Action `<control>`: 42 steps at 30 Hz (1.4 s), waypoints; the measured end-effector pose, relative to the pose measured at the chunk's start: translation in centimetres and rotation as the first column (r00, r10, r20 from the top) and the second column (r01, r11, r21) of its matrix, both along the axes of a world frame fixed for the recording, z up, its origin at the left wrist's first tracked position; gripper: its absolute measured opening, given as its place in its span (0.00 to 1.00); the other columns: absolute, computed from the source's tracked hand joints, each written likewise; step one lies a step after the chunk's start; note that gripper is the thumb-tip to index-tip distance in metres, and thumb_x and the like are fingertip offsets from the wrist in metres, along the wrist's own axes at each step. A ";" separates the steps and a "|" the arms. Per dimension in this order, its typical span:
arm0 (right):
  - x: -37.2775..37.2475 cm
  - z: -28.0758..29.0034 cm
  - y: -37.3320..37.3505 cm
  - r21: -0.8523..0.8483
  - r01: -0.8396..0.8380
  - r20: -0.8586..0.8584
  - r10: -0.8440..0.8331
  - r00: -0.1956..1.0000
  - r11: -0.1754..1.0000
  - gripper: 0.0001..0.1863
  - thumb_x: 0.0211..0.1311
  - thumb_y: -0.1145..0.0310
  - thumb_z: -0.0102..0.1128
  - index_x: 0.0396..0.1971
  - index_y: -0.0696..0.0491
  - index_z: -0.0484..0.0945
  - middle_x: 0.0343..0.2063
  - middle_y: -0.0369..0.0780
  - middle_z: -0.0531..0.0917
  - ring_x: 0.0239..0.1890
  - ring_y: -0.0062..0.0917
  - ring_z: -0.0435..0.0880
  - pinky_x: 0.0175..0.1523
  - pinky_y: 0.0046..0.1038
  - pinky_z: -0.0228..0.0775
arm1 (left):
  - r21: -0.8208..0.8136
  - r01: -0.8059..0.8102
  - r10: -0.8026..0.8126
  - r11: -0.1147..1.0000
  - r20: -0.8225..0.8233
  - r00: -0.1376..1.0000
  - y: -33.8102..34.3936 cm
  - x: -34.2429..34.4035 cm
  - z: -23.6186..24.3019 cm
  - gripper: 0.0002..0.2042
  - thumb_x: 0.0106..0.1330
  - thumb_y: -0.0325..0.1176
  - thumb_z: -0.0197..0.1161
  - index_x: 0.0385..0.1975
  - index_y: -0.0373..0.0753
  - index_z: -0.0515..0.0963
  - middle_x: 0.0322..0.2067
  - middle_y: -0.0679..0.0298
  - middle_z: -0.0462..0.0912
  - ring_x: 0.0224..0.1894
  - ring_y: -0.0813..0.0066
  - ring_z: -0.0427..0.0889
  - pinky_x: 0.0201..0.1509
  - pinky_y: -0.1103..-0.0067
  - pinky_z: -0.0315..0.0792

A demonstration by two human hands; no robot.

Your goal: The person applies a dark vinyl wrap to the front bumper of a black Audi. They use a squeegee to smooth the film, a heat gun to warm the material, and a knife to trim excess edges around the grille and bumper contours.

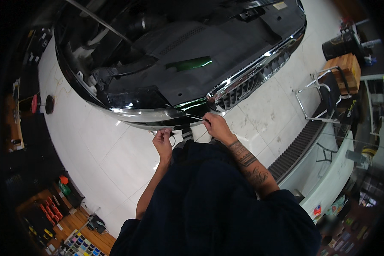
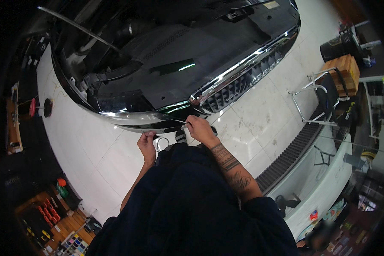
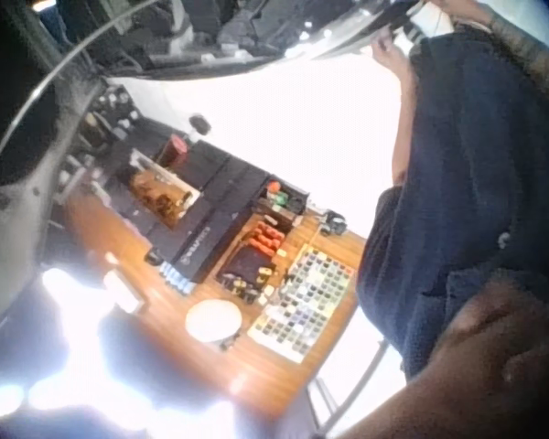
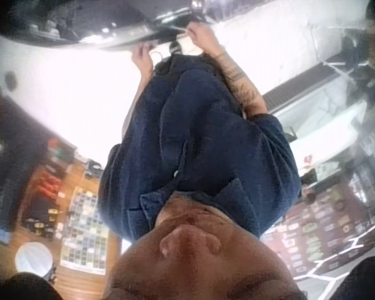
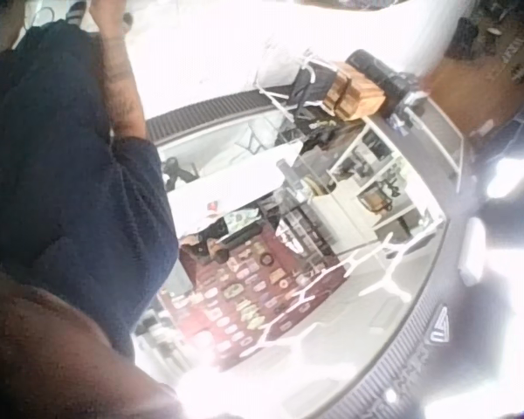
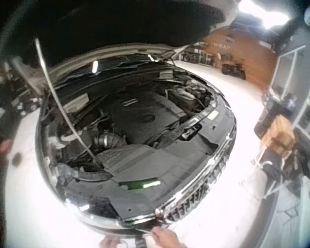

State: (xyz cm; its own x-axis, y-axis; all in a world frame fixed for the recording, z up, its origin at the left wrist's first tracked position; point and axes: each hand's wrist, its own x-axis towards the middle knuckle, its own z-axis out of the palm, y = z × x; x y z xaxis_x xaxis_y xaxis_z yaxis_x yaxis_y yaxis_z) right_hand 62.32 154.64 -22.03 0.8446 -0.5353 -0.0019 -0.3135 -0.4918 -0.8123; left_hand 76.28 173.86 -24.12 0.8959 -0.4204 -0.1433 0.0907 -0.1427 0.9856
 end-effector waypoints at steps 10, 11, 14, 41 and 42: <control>-1.1 1.2 -2.2 -0.071 -0.106 0.013 0.107 0.994 0.992 0.06 0.54 0.72 0.62 0.31 0.56 0.76 0.27 0.44 0.79 0.29 0.41 0.80 0.34 0.38 0.70 | 0.146 0.107 -0.085 0.984 -0.146 0.986 -4.0 0.0 -1.0 0.10 0.69 0.35 0.58 0.30 0.35 0.76 0.20 0.73 0.69 0.23 0.85 0.61 0.27 0.82 0.59; -0.7 1.3 -2.8 -0.121 -0.125 0.032 0.130 0.991 0.985 0.06 0.54 0.72 0.62 0.31 0.56 0.77 0.27 0.43 0.79 0.29 0.41 0.80 0.34 0.37 0.71 | 0.151 0.145 -0.121 0.978 -0.157 0.980 -4.2 0.2 -1.1 0.09 0.68 0.33 0.58 0.36 0.33 0.78 0.23 0.72 0.74 0.25 0.85 0.66 0.30 0.83 0.63; 1.2 2.8 -4.2 -0.144 -0.167 0.024 0.172 0.985 0.975 0.05 0.54 0.73 0.62 0.30 0.56 0.77 0.28 0.42 0.79 0.29 0.40 0.80 0.34 0.37 0.71 | 0.141 0.138 -0.114 0.980 -0.167 0.979 -5.4 0.1 -0.5 0.09 0.67 0.32 0.58 0.37 0.31 0.78 0.25 0.69 0.78 0.27 0.85 0.70 0.32 0.83 0.66; 3.7 2.5 -6.3 -0.259 -0.281 0.060 0.306 0.950 0.924 0.07 0.49 0.75 0.66 0.29 0.57 0.77 0.32 0.40 0.78 0.33 0.38 0.80 0.37 0.33 0.73 | -0.018 -0.029 0.023 0.999 -0.286 0.958 -7.3 0.3 -0.2 0.03 0.62 0.27 0.60 0.29 0.36 0.79 0.19 0.75 0.74 0.16 0.91 0.63 0.18 0.88 0.55; 3.7 2.5 -6.3 -0.257 -0.281 0.060 0.305 0.950 0.925 0.07 0.49 0.75 0.66 0.29 0.57 0.77 0.32 0.40 0.77 0.33 0.38 0.80 0.37 0.33 0.73 | -0.014 -0.031 0.025 0.999 -0.289 0.957 -7.4 0.3 -0.1 0.03 0.63 0.28 0.61 0.29 0.36 0.79 0.19 0.75 0.74 0.16 0.91 0.63 0.18 0.88 0.55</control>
State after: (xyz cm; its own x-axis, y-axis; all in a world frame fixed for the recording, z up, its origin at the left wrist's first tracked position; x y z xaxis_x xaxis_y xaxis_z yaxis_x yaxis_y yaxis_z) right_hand 65.99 148.33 -19.54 0.9532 -0.2376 0.1868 -0.0508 -0.7352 -0.6759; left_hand 76.54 166.48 -24.23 0.8289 -0.4008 -0.3902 0.3757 -0.1180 0.9192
